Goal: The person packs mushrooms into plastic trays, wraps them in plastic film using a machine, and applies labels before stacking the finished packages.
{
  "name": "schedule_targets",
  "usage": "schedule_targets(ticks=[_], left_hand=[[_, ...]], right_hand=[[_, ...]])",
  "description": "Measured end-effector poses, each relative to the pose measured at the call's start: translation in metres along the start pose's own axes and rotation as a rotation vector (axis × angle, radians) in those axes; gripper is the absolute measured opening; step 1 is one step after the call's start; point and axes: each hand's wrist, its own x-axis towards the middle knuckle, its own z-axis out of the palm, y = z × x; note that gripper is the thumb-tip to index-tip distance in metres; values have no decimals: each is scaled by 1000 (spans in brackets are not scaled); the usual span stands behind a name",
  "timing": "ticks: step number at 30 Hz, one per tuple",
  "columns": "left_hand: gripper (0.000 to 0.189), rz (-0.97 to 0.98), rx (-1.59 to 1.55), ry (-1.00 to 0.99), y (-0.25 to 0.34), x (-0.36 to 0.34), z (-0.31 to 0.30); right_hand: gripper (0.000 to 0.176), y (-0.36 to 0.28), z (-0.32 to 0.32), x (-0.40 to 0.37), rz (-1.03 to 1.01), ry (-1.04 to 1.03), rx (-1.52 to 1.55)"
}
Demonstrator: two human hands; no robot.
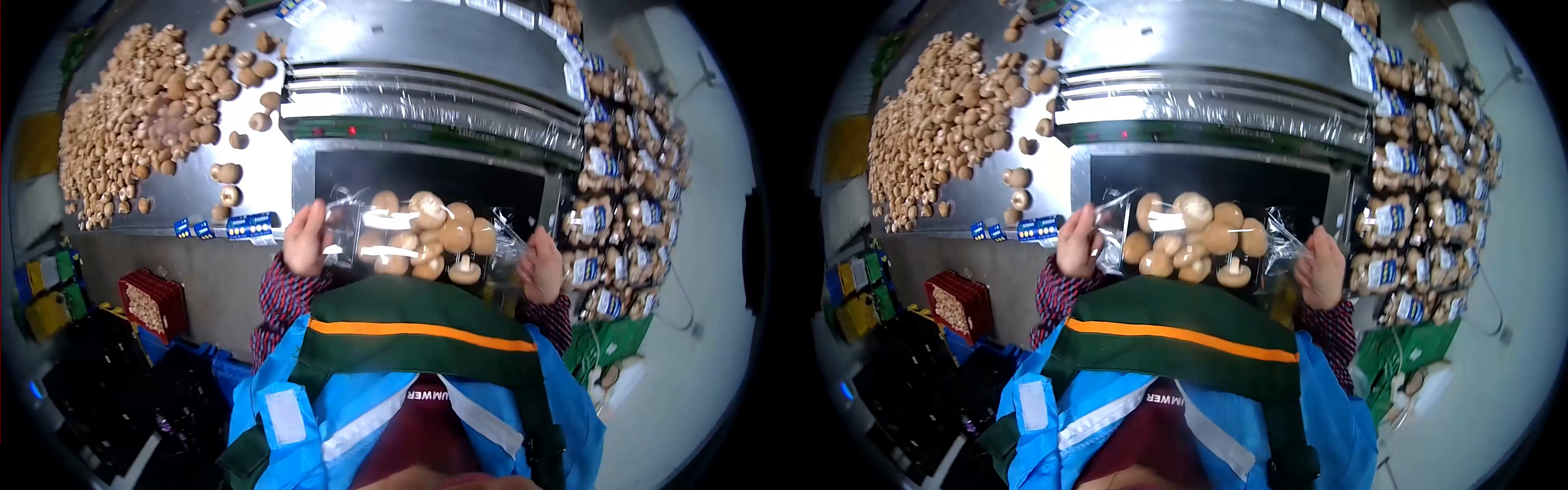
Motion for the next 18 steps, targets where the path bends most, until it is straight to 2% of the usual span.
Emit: schedule_targets(ticks=[2,3,4,5,7,8,12,14,15,17,18], left_hand=[[32,-189,49,-37,-38,-13,-48],[33,-318,-95,-294,-67,-3,-64],[35,-436,-259,-548,-93,8,-75],[30,-477,-345,-464,-81,-3,-42],[22,-534,-521,-288,-56,-26,25],[22,-414,-581,-429,-57,-26,34],[28,70,-820,-1037,-54,-7,75],[47,-1,-684,-1003,-45,-15,76],[65,-154,-490,-816,-31,-25,71],[85,-428,-541,-791,26,-43,97],[87,-465,-383,-1092,34,-19,90]], right_hand=[[21,39,-21,-10,157,172,63],[19,80,-42,4,121,115,-147],[14,139,-64,24,-80,38,-533],[14,173,-67,43,-85,-22,-659],[13,192,-52,64,152,-185,-512],[14,197,-45,62,199,-255,-483],[19,134,-16,35,198,-608,-528],[24,92,3,22,113,-793,-604],[26,63,16,14,41,-884,-649],[30,4,44,-3,-130,-1041,-742],[33,-26,58,-11,-246,-1086,-793]])
